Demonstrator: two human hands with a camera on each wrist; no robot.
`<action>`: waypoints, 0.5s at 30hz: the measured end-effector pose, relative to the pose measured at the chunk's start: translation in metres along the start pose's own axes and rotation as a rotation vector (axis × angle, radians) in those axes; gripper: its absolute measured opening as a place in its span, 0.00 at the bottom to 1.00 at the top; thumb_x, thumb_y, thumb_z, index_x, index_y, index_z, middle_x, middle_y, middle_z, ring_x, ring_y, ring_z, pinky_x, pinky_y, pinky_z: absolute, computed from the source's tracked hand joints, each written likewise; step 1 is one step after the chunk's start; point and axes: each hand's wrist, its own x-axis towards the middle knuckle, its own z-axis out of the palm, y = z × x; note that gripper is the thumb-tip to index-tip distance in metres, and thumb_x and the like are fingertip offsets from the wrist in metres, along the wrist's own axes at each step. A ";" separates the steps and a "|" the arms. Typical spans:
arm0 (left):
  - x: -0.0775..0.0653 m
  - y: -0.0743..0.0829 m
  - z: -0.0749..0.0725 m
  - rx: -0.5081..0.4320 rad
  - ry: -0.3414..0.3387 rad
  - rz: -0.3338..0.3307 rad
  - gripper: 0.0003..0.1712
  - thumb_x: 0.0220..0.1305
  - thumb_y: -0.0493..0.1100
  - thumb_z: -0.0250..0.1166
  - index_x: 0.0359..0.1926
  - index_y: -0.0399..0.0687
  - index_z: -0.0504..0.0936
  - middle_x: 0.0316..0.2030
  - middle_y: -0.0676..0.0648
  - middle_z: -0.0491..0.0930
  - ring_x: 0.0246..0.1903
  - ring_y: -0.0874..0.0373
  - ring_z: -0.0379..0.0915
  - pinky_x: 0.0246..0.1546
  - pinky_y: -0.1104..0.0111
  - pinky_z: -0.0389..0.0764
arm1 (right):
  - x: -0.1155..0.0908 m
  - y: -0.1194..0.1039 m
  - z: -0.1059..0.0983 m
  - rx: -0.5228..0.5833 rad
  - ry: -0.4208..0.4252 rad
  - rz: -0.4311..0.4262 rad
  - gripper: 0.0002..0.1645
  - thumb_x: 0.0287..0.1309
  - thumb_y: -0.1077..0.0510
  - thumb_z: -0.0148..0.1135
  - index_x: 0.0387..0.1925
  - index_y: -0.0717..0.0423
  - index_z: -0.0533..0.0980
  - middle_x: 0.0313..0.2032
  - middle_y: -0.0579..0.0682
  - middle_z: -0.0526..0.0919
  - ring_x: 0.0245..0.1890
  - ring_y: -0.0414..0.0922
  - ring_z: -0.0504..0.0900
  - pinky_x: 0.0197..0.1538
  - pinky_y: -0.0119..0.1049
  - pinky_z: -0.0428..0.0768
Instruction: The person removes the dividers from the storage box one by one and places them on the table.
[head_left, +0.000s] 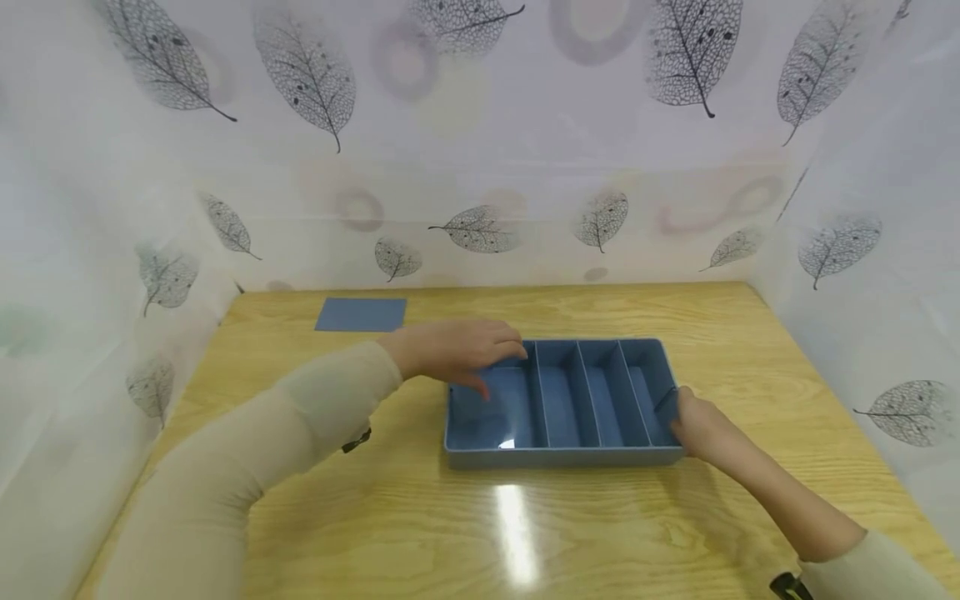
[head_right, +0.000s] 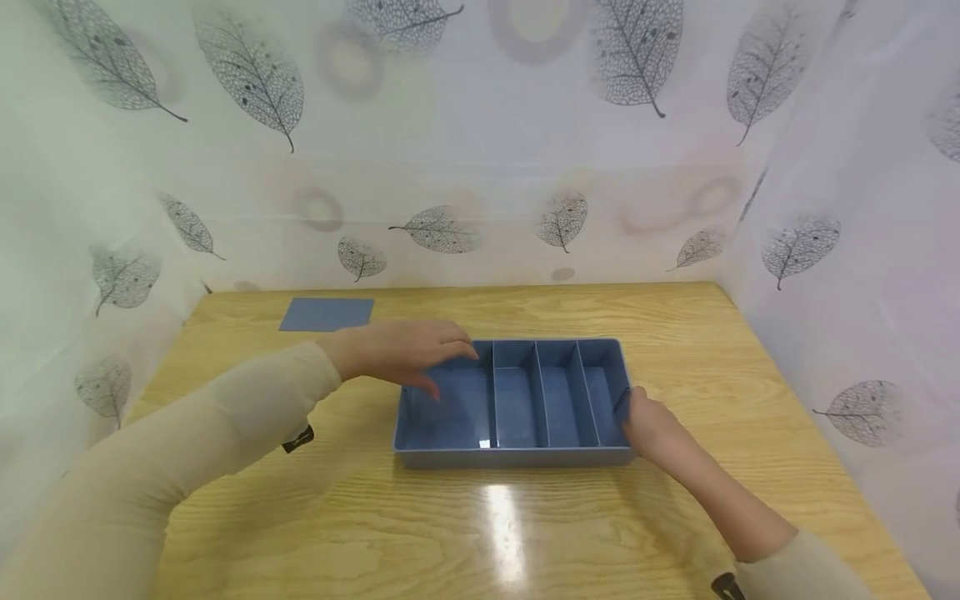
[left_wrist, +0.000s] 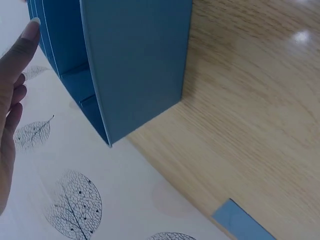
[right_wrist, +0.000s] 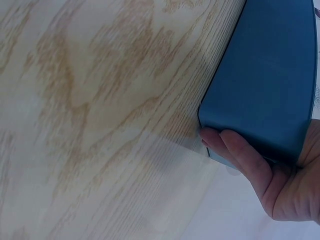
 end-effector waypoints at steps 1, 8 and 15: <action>0.003 0.000 0.000 0.003 -0.028 0.004 0.44 0.53 0.61 0.66 0.61 0.35 0.67 0.56 0.41 0.70 0.58 0.50 0.66 0.64 0.64 0.65 | 0.000 0.000 0.000 -0.001 0.001 0.000 0.14 0.59 0.69 0.47 0.40 0.80 0.58 0.21 0.58 0.70 0.20 0.48 0.72 0.23 0.39 0.73; 0.021 0.003 -0.001 0.066 -0.106 0.051 0.44 0.54 0.60 0.66 0.63 0.36 0.65 0.58 0.43 0.69 0.60 0.52 0.64 0.65 0.66 0.62 | -0.001 0.001 0.001 -0.006 0.033 -0.044 0.12 0.57 0.70 0.49 0.36 0.78 0.58 0.20 0.58 0.71 0.19 0.48 0.73 0.23 0.40 0.73; 0.042 0.008 0.004 0.256 -0.179 0.125 0.45 0.54 0.64 0.64 0.63 0.38 0.66 0.57 0.44 0.69 0.56 0.53 0.67 0.62 0.67 0.66 | 0.000 0.001 0.001 0.000 0.029 -0.038 0.15 0.57 0.70 0.49 0.39 0.80 0.57 0.20 0.58 0.71 0.19 0.49 0.73 0.23 0.40 0.73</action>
